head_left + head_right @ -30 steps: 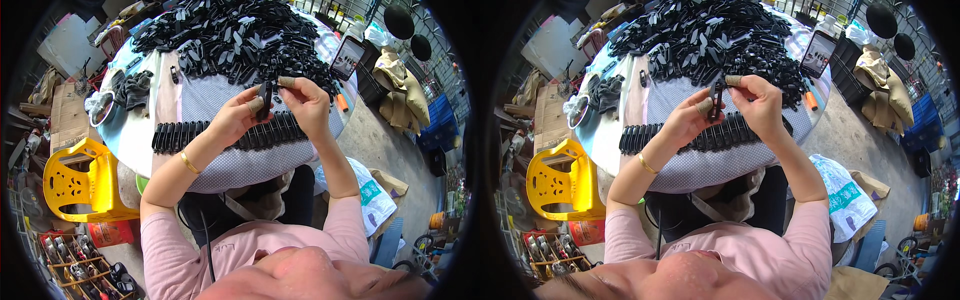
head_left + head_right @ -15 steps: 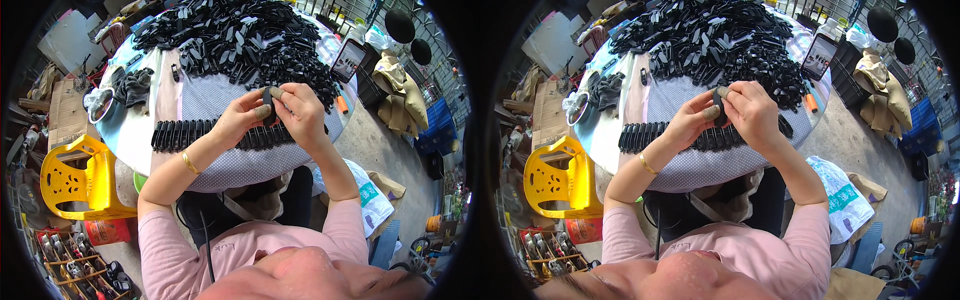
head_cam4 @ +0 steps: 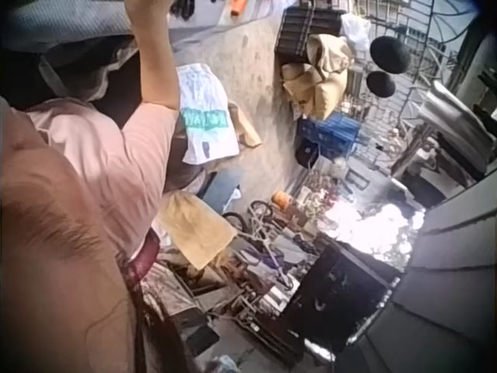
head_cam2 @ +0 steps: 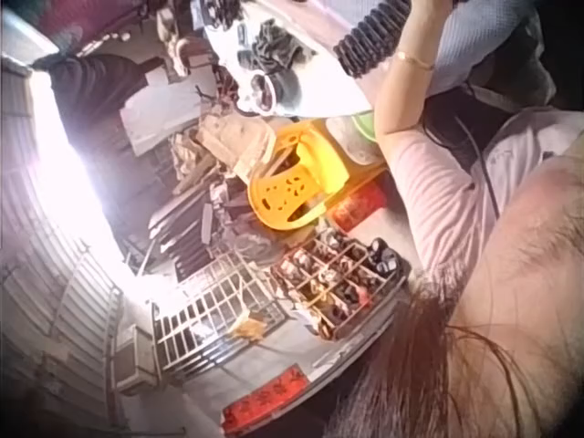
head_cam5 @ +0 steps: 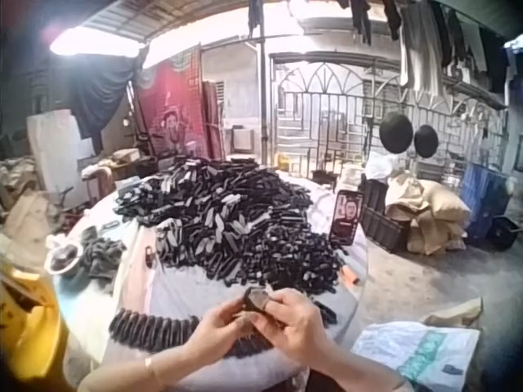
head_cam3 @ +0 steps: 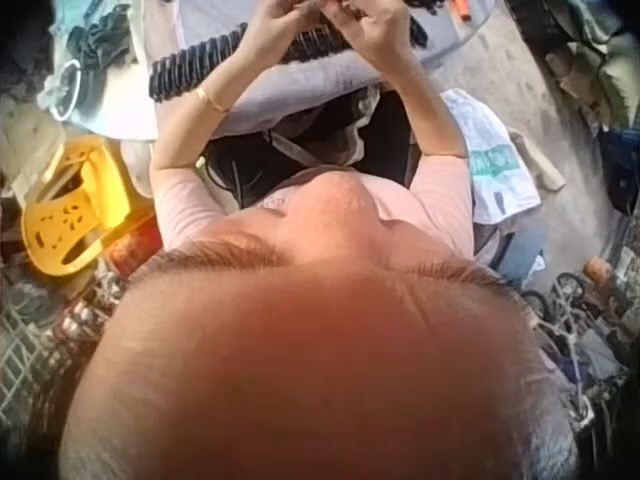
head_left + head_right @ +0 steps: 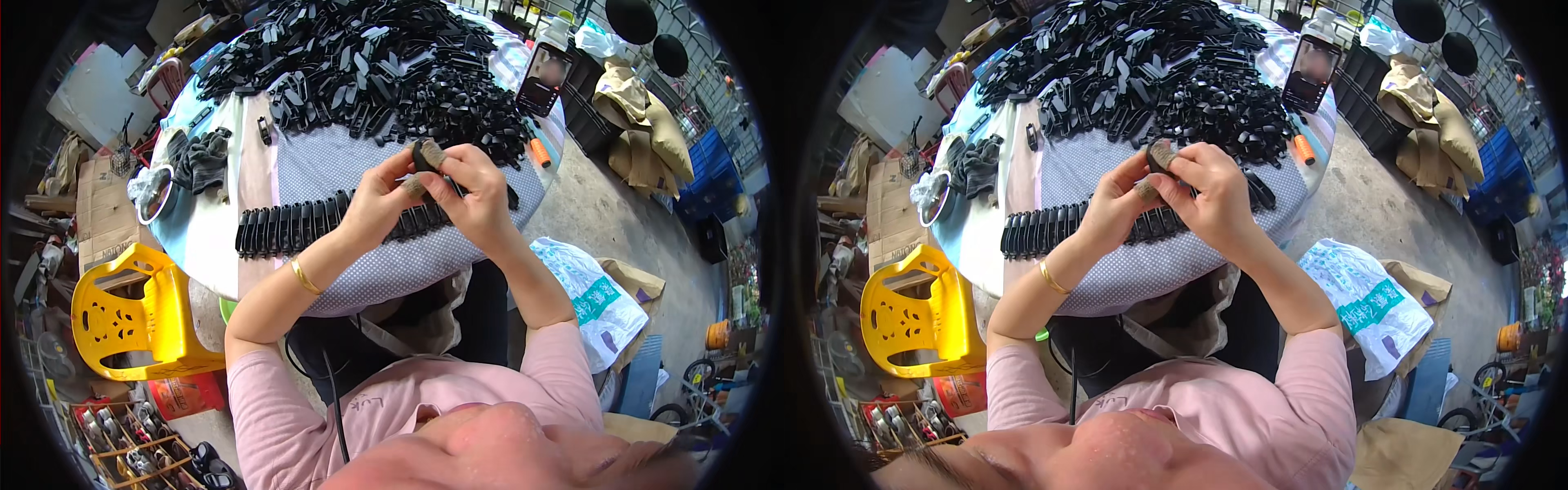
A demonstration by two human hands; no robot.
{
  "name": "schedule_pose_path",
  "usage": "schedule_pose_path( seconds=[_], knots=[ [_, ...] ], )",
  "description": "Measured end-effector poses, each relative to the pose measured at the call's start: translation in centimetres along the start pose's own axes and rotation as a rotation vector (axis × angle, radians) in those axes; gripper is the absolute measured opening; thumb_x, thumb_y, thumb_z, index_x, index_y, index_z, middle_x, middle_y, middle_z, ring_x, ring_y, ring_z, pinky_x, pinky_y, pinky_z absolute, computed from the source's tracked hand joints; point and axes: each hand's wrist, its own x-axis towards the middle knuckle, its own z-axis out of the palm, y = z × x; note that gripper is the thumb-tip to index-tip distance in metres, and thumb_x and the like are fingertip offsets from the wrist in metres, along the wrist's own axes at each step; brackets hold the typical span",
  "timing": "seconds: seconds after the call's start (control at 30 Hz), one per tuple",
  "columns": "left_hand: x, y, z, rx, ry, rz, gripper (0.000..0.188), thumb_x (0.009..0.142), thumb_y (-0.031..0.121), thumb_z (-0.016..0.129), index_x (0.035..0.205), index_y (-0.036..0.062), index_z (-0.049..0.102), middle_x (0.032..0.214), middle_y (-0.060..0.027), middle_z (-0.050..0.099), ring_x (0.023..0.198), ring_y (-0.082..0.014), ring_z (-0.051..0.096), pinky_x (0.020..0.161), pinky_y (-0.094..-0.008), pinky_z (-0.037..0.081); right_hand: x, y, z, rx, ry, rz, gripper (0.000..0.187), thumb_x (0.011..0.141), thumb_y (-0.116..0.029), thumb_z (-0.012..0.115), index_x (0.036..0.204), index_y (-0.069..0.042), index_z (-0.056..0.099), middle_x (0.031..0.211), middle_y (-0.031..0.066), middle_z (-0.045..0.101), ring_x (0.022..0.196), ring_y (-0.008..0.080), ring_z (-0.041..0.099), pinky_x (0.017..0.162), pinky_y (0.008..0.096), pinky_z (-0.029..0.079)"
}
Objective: Assembling small black plastic hardware components by hand at a table and lining them up.
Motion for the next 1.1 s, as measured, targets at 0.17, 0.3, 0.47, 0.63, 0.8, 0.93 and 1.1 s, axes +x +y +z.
schedule_pose_path(
  seconds=[0.17, 0.3, 0.47, 0.63, 0.8, 0.93, 1.1],
  knots=[
    [1.7, -0.5, 4.1, 0.171, -0.163, 0.157, 0.057, 0.084, -0.004, 0.047, 0.137, 0.0012, 0.026, 0.116, -0.0086, 0.044, 0.106, -0.0175, 0.052, 0.092, -0.0289, 0.043, -0.2, 1.0, -3.7, 0.074, 0.217, 0.11, 0.02, 0.073, -0.002, 0.067, 0.093, -0.001, 0.066, 0.076, 0.0085, 0.064, 0.066, 0.0159, 0.06, 0.062, 0.0263, 0.047],
    [4.2, -0.7, 4.5, 0.64, -0.02, 0.163, 0.048, 0.081, -0.004, 0.05, 0.128, -0.0026, 0.039, 0.113, -0.0125, 0.048, 0.104, -0.0203, 0.053, 0.087, -0.0287, 0.044, -0.8, 3.9, -7.9, -0.275, 0.046, 0.425, 0.028, 0.072, -0.009, 0.07, 0.099, -0.002, 0.063, 0.076, 0.0083, 0.065, 0.062, 0.0126, 0.061, 0.061, 0.0249, 0.049],
    [5.9, -0.2, 3.4, 0.979, -0.137, 0.132, 0.036, 0.081, 0.002, 0.051, 0.117, -0.0005, 0.052, 0.105, -0.0173, 0.059, 0.102, -0.0242, 0.054, 0.085, -0.0305, 0.044, -2.8, 7.7, -8.8, -0.357, -0.26, 0.573, 0.023, 0.071, -0.014, 0.071, 0.088, -0.001, 0.065, 0.072, 0.0109, 0.065, 0.063, 0.0177, 0.063, 0.061, 0.0284, 0.049],
    [6.9, -2.0, 4.1, 1.21, -0.145, 0.107, 0.036, 0.081, 0.005, 0.051, 0.117, 0.0009, 0.052, 0.101, -0.0155, 0.062, 0.103, -0.0294, 0.05, 0.089, -0.0358, 0.041, -3.8, 9.5, -7.6, -0.201, -0.229, 0.491, 0.016, 0.071, -0.016, 0.071, 0.08, -0.004, 0.067, 0.07, 0.0107, 0.065, 0.063, 0.0225, 0.063, 0.06, 0.031, 0.049],
    [7.9, -3.6, 3.4, 1.105, -0.138, 0.181, 0.029, 0.081, 0.01, 0.049, 0.109, 0.0035, 0.057, 0.089, -0.0179, 0.064, 0.088, -0.0371, 0.054, 0.082, -0.0425, 0.044, -3.3, 9.4, -7.4, -0.141, -0.245, 0.558, 0.016, 0.075, -0.019, 0.068, 0.079, -0.004, 0.068, 0.07, 0.0116, 0.065, 0.064, 0.0253, 0.063, 0.06, 0.0317, 0.048],
    [8.4, -2.7, 4.3, 1.169, -0.219, 0.081, 0.034, 0.081, 0.005, 0.051, 0.115, -0.0004, 0.054, 0.101, -0.0173, 0.062, 0.097, -0.0314, 0.056, 0.086, -0.0367, 0.044, -2.7, 12.9, -9.5, -0.484, -0.067, 0.434, 0.028, 0.079, -0.029, 0.065, 0.089, -0.003, 0.066, 0.074, 0.0141, 0.064, 0.063, 0.0259, 0.061, 0.057, 0.0337, 0.046],
    [9.1, -2.1, 4.1, 1.158, -0.183, 0.135, 0.029, 0.084, 0.007, 0.051, 0.112, -0.0022, 0.055, 0.101, -0.0182, 0.062, 0.093, -0.0288, 0.06, 0.084, -0.0338, 0.046, -1.4, 17.8, -9.7, -0.614, -0.323, 0.678, 0.046, 0.07, -0.041, 0.067, 0.101, -0.008, 0.065, 0.092, 0.0159, 0.065, 0.085, 0.0326, 0.062, 0.075, 0.0401, 0.048]
  ],
)
